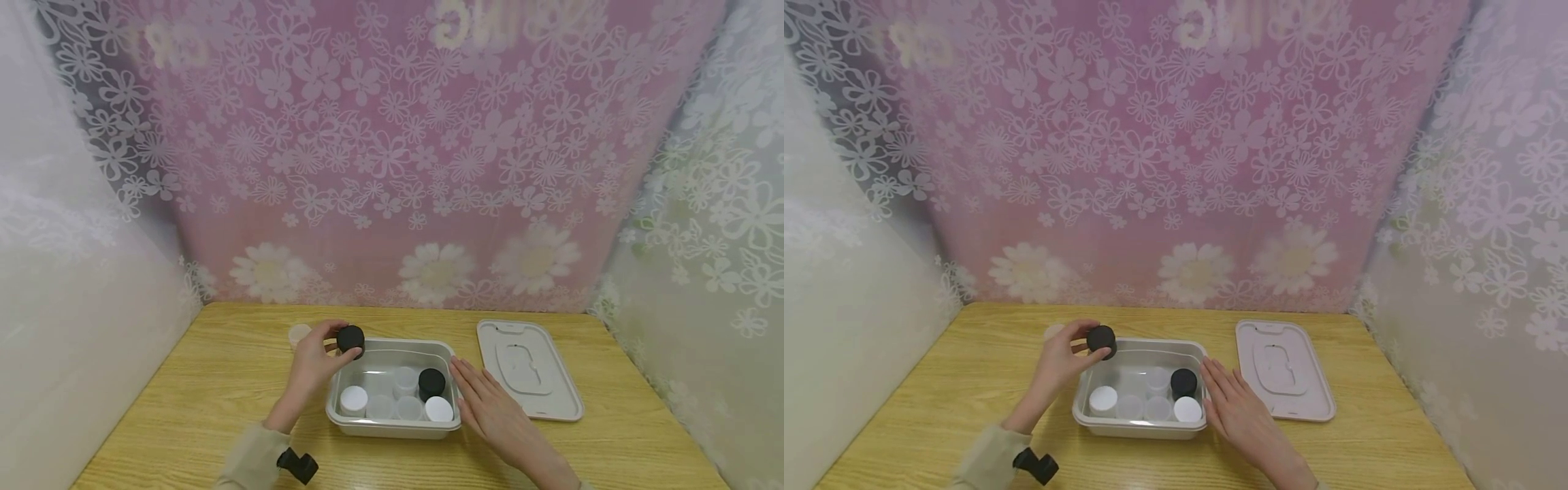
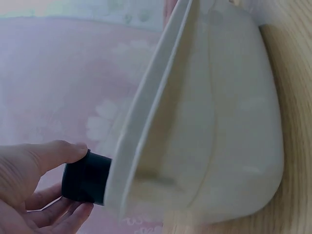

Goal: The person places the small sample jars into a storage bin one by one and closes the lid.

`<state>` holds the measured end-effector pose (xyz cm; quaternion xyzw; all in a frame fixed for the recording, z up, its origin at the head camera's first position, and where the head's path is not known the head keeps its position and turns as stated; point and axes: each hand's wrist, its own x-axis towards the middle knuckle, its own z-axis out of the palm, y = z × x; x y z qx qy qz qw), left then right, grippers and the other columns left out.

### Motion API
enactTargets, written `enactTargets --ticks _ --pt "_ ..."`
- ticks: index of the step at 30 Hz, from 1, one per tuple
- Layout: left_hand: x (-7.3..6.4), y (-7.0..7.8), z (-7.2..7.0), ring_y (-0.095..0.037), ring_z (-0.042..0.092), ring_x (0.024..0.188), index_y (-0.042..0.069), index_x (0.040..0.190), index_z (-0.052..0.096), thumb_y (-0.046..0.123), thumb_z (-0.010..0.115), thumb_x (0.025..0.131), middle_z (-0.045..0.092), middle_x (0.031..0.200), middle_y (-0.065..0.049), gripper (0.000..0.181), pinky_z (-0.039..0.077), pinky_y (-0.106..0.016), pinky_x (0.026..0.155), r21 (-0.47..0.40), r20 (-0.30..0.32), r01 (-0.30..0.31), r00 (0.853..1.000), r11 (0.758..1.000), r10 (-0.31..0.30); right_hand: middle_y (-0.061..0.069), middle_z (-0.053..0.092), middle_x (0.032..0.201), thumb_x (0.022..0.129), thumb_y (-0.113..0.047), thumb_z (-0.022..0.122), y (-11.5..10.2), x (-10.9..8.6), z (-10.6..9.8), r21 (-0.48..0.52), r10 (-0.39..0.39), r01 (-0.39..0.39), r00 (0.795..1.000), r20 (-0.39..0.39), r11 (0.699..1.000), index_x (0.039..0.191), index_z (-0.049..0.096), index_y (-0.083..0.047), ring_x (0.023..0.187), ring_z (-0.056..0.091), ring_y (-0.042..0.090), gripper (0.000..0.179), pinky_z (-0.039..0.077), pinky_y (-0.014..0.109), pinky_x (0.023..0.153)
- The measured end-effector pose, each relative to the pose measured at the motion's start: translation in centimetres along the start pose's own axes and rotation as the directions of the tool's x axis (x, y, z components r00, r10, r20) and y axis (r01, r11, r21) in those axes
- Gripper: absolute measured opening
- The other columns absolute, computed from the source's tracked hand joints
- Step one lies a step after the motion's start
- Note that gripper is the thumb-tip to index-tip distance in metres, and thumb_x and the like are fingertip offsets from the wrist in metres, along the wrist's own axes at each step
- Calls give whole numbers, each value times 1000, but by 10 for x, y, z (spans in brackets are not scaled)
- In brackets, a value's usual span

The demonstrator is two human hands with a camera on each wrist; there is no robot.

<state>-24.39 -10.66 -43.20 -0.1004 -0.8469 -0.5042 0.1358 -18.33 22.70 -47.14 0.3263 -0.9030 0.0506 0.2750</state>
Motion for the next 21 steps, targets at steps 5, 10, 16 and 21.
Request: enactTargets --ticks 5,10,16,21 --pt "-3 5 13 -32 65 111 2 126 66 11 87 81 67 121 -15 51 60 -41 91 11 34 0 999 1000 0 15 52 150 92 -17 68 -1 0 0 1 1 -1 1000 7 1000 144 52 4 134 52 33 58 -9 18 123" --pt "-3 4 23 -32 67 109 1 124 66 11 87 80 68 119 -15 50 61 -38 88 58 72 -44 997 997 40 16 52 150 93 -17 66 -1 1 -2 -1 -3 3 1000 2 1000 144 52 5 133 53 35 57 -9 18 123" --pt "-5 2 31 -32 68 105 3 122 65 12 87 80 68 118 -15 48 62 -40 85 133 150 -69 987 989 49 16 52 150 92 -16 68 -1 1 -2 10 6 -6 1000 7 1000 145 52 4 134 52 34 58 -10 17 122" --pt "-5 4 35 -30 68 99 3 122 65 15 87 81 67 116 -14 48 61 -42 82 223 208 -93 977 970 46 16 52 150 91 -16 68 -1 0 -1 11 4 -4 1000 3 1000 144 52 5 134 53 34 59 -10 17 122"
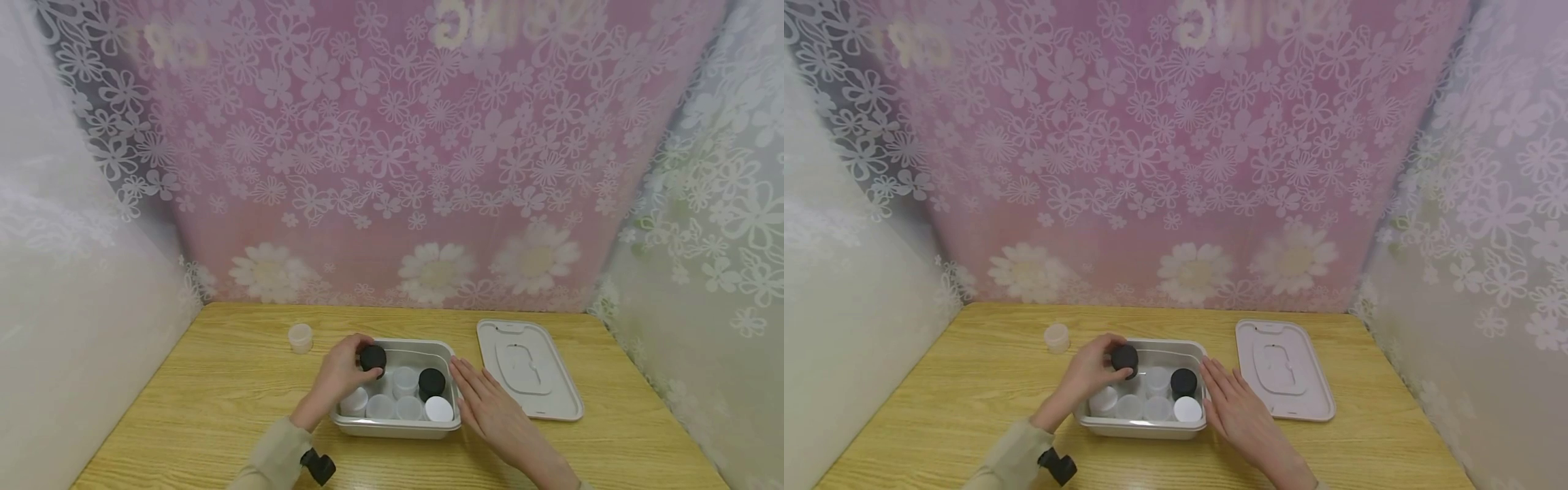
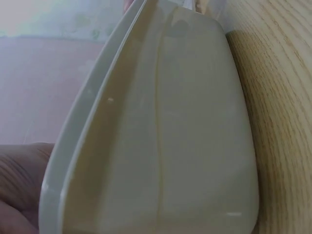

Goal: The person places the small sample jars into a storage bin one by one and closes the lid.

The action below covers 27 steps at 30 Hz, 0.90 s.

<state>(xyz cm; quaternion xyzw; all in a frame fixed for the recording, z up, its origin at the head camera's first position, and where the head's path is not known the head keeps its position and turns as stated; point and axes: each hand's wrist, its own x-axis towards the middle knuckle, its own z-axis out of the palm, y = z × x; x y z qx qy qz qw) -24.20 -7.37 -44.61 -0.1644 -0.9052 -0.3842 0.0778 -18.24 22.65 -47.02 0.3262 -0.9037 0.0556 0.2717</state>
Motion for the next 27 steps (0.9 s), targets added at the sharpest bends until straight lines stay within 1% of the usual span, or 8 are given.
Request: enactTargets --ticks 4,6,10,12,17,19,23,27 --pt "3 2 4 -32 65 101 3 122 65 18 87 82 66 116 -14 48 58 -48 85 80 46 -23 999 997 19 16 53 149 91 -16 68 0 0 -1 -14 -4 4 1000 -8 1000 144 53 4 133 53 34 58 -9 17 123" --pt "4 2 6 -34 64 104 3 122 66 19 86 82 66 117 -16 48 56 -50 87 101 75 -29 997 994 22 16 52 149 92 -16 68 0 0 -1 -16 -3 3 1000 -7 1000 144 52 4 132 53 35 58 -9 17 122" --pt "5 5 10 -37 63 109 2 122 66 16 85 83 64 123 -19 45 56 -51 90 94 119 -18 993 995 6 15 52 150 92 -16 68 0 -1 0 -12 1 -1 1000 1 1000 145 52 4 134 53 33 58 -9 17 122" --pt "5 5 13 -38 63 108 1 120 66 14 85 83 63 124 -21 44 56 -51 89 99 134 -15 991 995 1 15 52 150 92 -16 67 0 -1 0 -13 2 -2 1000 0 1000 145 52 3 134 52 33 58 -8 17 123" --pt "5 5 17 -36 63 105 2 115 66 16 86 82 64 117 -18 41 56 -50 89 151 162 -7 987 988 -18 15 52 149 94 -18 65 1 -1 1 -14 -9 9 1000 -14 1000 144 53 4 132 53 33 56 -8 18 123" --pt "5 4 18 -36 63 105 3 113 66 17 87 81 64 113 -17 41 54 -51 90 157 169 -4 985 988 -23 16 53 149 96 -18 63 1 -1 1 -14 -17 16 1000 -19 1000 144 53 4 132 54 34 54 -8 18 123" --pt "5 5 17 -37 62 106 2 113 65 20 87 81 65 112 -16 43 51 -53 93 149 183 -13 983 989 -15 17 53 149 96 -18 62 1 -1 1 -6 -19 19 1000 -18 1000 144 52 5 132 54 35 54 -8 19 123" --pt "6 6 12 -35 64 104 1 120 65 23 82 87 67 114 -15 43 54 -50 89 145 176 -40 984 989 14 17 52 149 94 -17 65 1 -1 0 1 -10 10 1000 -11 1000 144 52 5 133 54 35 56 -9 18 123"
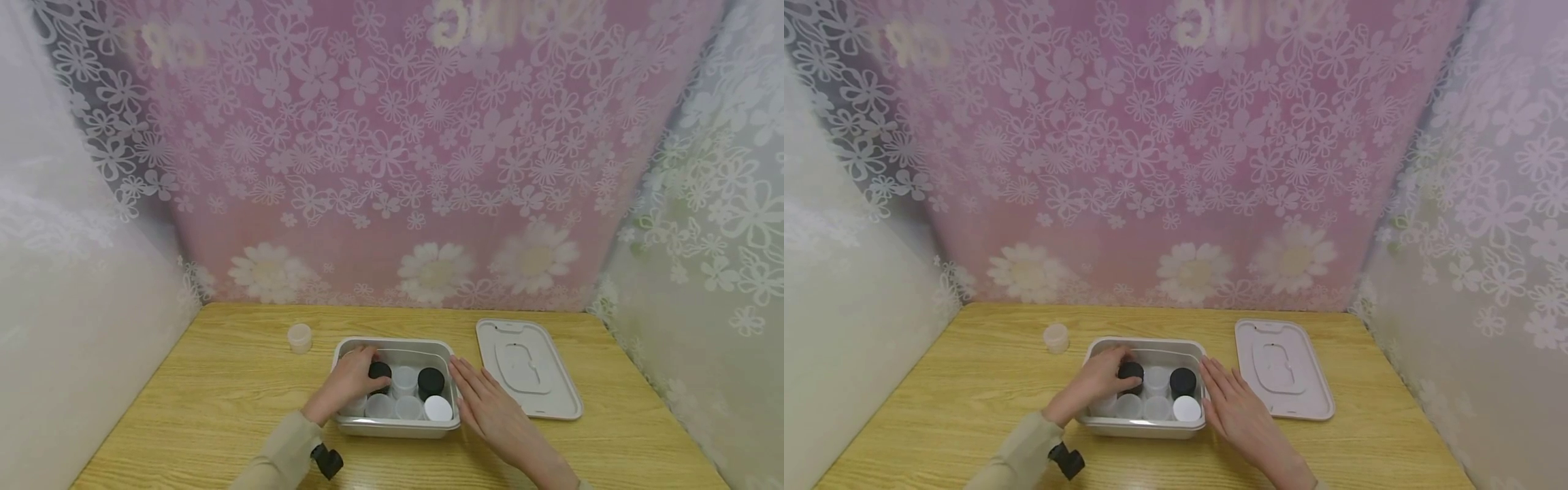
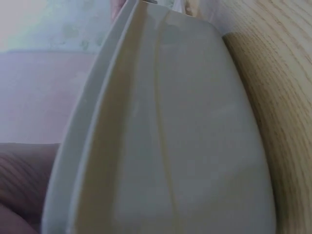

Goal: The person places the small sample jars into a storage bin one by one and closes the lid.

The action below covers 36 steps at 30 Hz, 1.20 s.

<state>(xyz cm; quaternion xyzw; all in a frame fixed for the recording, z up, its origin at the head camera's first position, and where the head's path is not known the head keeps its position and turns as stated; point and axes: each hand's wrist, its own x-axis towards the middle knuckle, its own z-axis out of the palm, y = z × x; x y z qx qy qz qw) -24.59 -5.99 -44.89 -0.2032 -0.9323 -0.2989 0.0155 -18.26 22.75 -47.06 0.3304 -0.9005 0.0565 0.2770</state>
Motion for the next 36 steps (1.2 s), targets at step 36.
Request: enactTargets --ticks 36 --pt "-4 -90 -51 -35 62 117 -2 129 61 1 76 89 65 127 -19 43 56 -48 97 -344 -508 -76 853 936 -117 16 51 150 92 -16 68 0 -1 2 12 11 -11 1000 1 1000 145 51 4 134 51 34 59 -9 18 123"
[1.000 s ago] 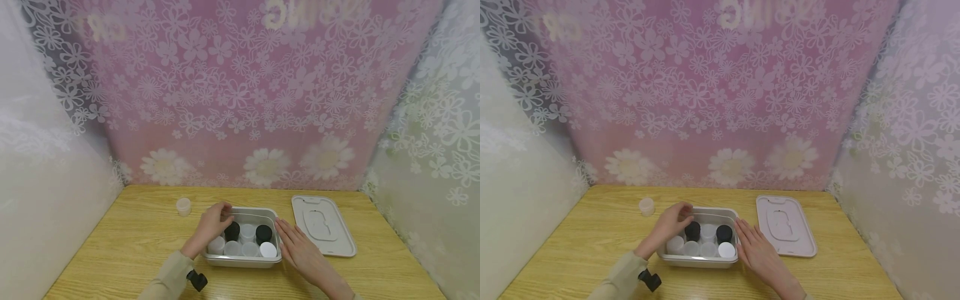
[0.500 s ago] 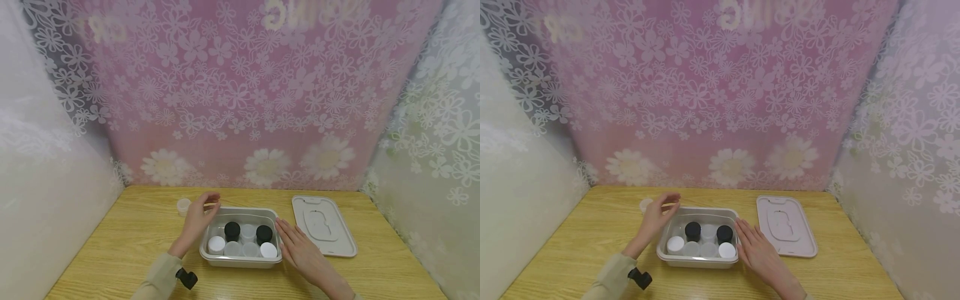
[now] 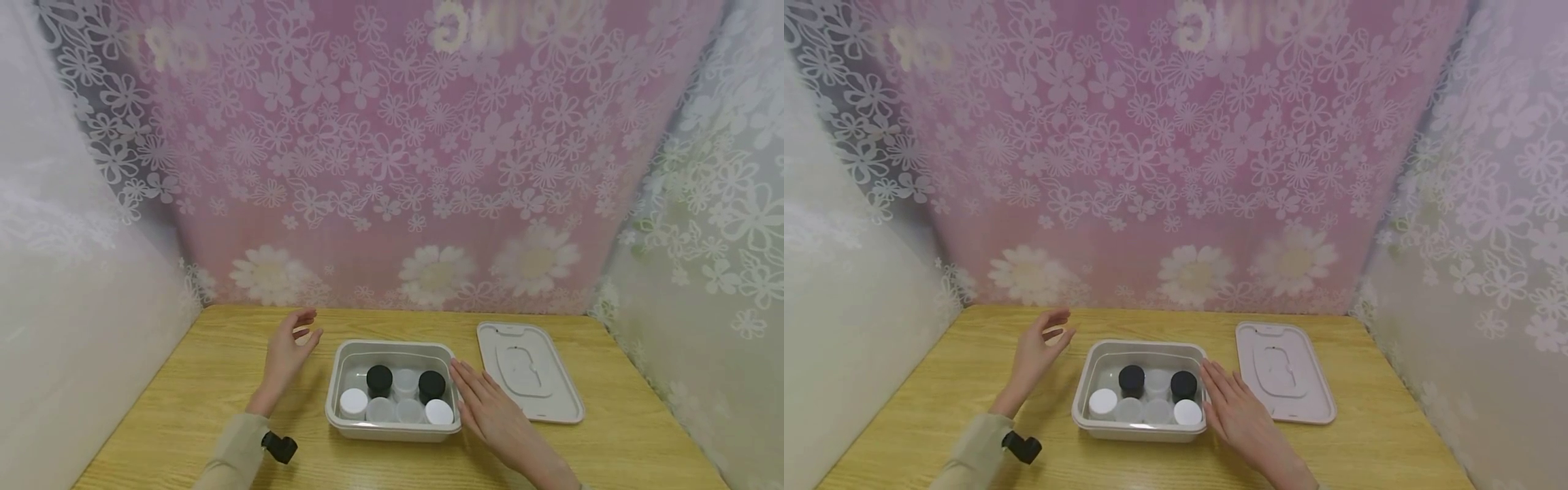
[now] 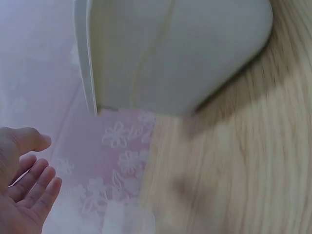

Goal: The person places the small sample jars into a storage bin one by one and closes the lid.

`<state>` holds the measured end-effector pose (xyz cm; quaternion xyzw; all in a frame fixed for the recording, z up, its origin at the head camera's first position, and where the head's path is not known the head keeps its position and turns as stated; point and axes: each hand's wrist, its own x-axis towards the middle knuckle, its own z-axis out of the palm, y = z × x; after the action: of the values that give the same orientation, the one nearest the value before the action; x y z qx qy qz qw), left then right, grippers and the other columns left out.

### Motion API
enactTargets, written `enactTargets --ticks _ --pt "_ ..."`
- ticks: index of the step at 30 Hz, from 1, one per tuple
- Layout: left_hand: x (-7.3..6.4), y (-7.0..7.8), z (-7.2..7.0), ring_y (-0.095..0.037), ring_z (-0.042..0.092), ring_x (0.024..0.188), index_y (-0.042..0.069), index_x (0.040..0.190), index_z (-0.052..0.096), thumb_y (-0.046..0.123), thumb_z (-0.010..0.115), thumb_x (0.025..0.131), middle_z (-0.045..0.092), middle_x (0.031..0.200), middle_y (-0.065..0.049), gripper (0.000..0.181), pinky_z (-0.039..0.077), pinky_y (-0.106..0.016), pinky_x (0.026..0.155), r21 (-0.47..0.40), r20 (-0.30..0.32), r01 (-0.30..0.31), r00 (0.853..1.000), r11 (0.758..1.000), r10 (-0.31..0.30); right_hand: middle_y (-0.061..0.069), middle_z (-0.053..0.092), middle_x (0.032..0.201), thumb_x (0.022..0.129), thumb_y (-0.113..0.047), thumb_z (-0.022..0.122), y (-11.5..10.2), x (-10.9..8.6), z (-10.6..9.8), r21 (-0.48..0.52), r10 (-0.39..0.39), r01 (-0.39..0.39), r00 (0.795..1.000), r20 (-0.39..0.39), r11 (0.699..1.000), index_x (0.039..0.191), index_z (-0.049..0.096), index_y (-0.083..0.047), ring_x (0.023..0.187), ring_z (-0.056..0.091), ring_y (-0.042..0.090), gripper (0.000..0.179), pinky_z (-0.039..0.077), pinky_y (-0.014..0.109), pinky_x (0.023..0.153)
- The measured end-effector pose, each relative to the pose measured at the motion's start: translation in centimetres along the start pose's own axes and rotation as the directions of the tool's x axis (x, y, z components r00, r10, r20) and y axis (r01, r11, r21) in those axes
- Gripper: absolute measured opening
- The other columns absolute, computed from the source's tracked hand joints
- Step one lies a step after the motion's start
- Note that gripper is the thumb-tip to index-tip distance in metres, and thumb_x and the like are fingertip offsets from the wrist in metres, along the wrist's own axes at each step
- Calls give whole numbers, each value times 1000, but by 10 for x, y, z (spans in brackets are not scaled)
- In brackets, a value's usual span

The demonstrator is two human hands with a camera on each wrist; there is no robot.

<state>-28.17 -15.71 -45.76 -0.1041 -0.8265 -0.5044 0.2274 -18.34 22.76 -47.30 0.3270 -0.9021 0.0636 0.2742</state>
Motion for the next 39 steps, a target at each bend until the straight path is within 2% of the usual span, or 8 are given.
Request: enactTargets --ticks 5,8,14,20,25,32,37,39 --pt "2 -19 -9 -38 59 120 -4 131 59 2 76 89 62 129 -22 45 55 -50 100 103 2 9 1000 995 -10 15 50 152 92 -18 68 0 -1 1 -8 7 -7 1000 11 1000 146 50 3 136 49 31 61 -8 18 123" --pt "3 -30 -13 -41 58 121 -6 133 58 5 78 89 61 131 -25 49 53 -54 99 177 28 12 999 984 -18 14 49 152 93 -19 67 0 -1 1 -14 8 -8 1000 16 1000 147 50 2 137 48 30 60 -7 19 124" --pt "5 -44 -16 -46 54 123 -9 137 54 12 80 88 57 135 -30 60 50 -60 99 268 83 82 991 960 -108 16 50 151 93 -17 66 0 0 1 -5 -9 9 1000 7 1000 145 50 4 136 51 33 59 -8 19 124" --pt "6 -50 -16 -44 54 123 -10 140 51 15 79 90 56 135 -30 62 52 -57 99 248 119 178 970 952 -212 16 50 151 97 -19 61 0 -1 1 -16 -28 28 1000 -13 999 145 51 5 133 53 35 54 -7 20 124" --pt "5 -54 -17 -43 57 118 -9 139 52 17 78 91 59 129 -30 60 53 -56 95 249 144 202 959 947 -243 16 50 151 97 -20 61 0 -1 1 -22 -20 20 1000 -10 1000 145 51 4 132 53 35 54 -7 20 124" --pt "5 -53 -18 -40 60 115 -8 136 55 15 78 91 61 126 -28 55 56 -52 95 222 134 202 963 954 -235 16 50 152 97 -19 61 -1 -1 0 -11 -12 12 1000 0 1000 145 51 4 134 52 34 55 -8 19 124" --pt "8 -40 -18 -40 60 117 -5 137 56 17 79 91 62 128 -26 57 56 -50 98 187 117 211 965 960 -235 16 50 151 94 -17 65 -1 0 0 -1 -14 14 1000 -5 1000 146 50 4 140 46 30 58 -7 20 124" --pt "9 -33 -19 -40 60 118 -5 137 56 17 79 91 62 128 -26 56 55 -51 99 183 115 197 969 963 -220 15 50 152 93 -17 67 -1 0 -1 1 -3 3 1000 3 1000 147 50 3 141 45 29 60 -7 19 124"
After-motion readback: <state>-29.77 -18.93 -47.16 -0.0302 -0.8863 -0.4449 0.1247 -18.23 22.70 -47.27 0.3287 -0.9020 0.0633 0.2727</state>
